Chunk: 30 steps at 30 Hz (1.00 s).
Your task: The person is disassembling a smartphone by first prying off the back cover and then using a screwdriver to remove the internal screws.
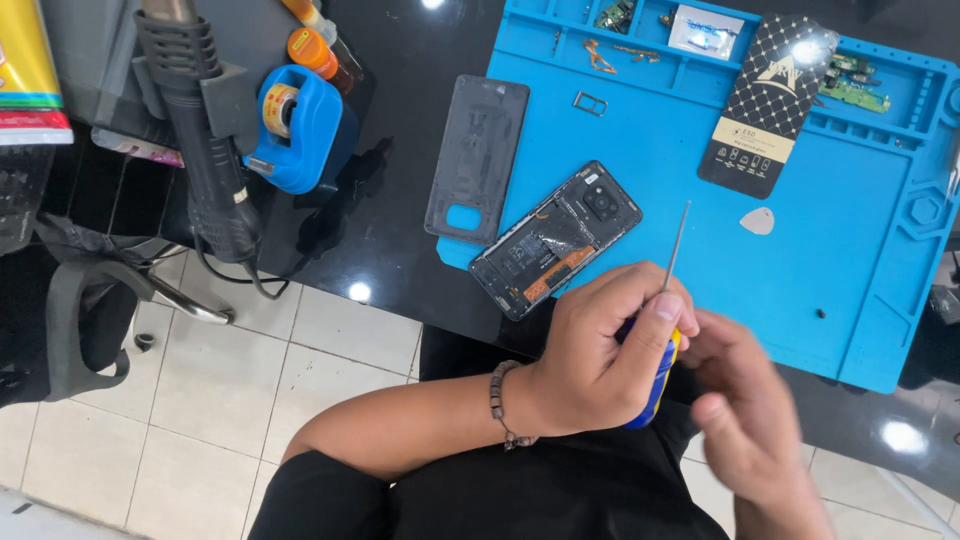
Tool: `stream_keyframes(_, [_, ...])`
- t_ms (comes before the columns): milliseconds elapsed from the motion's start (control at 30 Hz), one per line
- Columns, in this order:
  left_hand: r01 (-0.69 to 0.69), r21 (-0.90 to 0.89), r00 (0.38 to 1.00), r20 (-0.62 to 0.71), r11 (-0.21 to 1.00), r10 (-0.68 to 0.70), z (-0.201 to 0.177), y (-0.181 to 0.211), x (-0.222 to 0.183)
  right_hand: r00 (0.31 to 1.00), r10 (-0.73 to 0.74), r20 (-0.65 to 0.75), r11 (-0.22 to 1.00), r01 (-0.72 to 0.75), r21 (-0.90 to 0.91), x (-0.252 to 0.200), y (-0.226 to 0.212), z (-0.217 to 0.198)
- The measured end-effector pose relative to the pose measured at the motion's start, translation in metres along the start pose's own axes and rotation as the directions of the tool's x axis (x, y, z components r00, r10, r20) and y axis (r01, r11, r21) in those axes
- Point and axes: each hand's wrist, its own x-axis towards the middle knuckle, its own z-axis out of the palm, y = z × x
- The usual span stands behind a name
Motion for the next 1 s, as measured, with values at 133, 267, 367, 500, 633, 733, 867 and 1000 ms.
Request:
stream_keyframes(133, [-0.121,0.099,0.989,-0.076,0.988,0.129,-0.003,0.001,0.006,0.993,-0.033,0.113,0.999,0.036,-0.022,0.019,-0.007,0.03])
stream_keyframes(267, [-0.202,0.342,0.972,-0.048,0.918,0.231,-0.03,-0.004,0.009,0.998,-0.033,0.057,0.999,0.031,0.039,0.044,-0.023,0.033])
stream_keyframes(367, [-0.188,0.578,0.976,0.017,0.794,0.218,-0.059,-0.012,0.006,0.996,0.062,0.059,0.913,-0.081,0.4,0.054,-0.03,0.009])
stream_keyframes(500, [-0.159,0.975,0.987,0.156,0.152,0.035,-0.08,-0.033,-0.004,0.978,0.21,0.018,0.91,-0.202,0.362,0.085,-0.04,-0.029])
stream_keyframes(633, [-0.199,0.98,0.98,0.198,0.026,0.027,-0.073,-0.043,-0.008,0.976,0.197,-0.089,0.979,-0.201,-0.031,0.118,-0.046,-0.027])
stream_keyframes(733, [-0.189,0.982,0.982,0.188,0.011,0.031,-0.069,-0.043,-0.003,0.984,0.12,-0.13,0.969,-0.145,-0.201,0.13,-0.039,-0.026])
stream_keyframes(867, [-0.2,0.978,0.98,0.201,0.049,-0.005,-0.069,-0.043,0.004,0.985,0.103,-0.14,0.978,-0.125,-0.165,0.126,-0.027,-0.033])
stream_keyframes(1000, [-0.203,0.978,0.976,0.206,0.041,-0.071,-0.068,-0.042,0.016,0.983,0.121,-0.139,0.97,-0.147,-0.192,0.12,-0.027,-0.044])
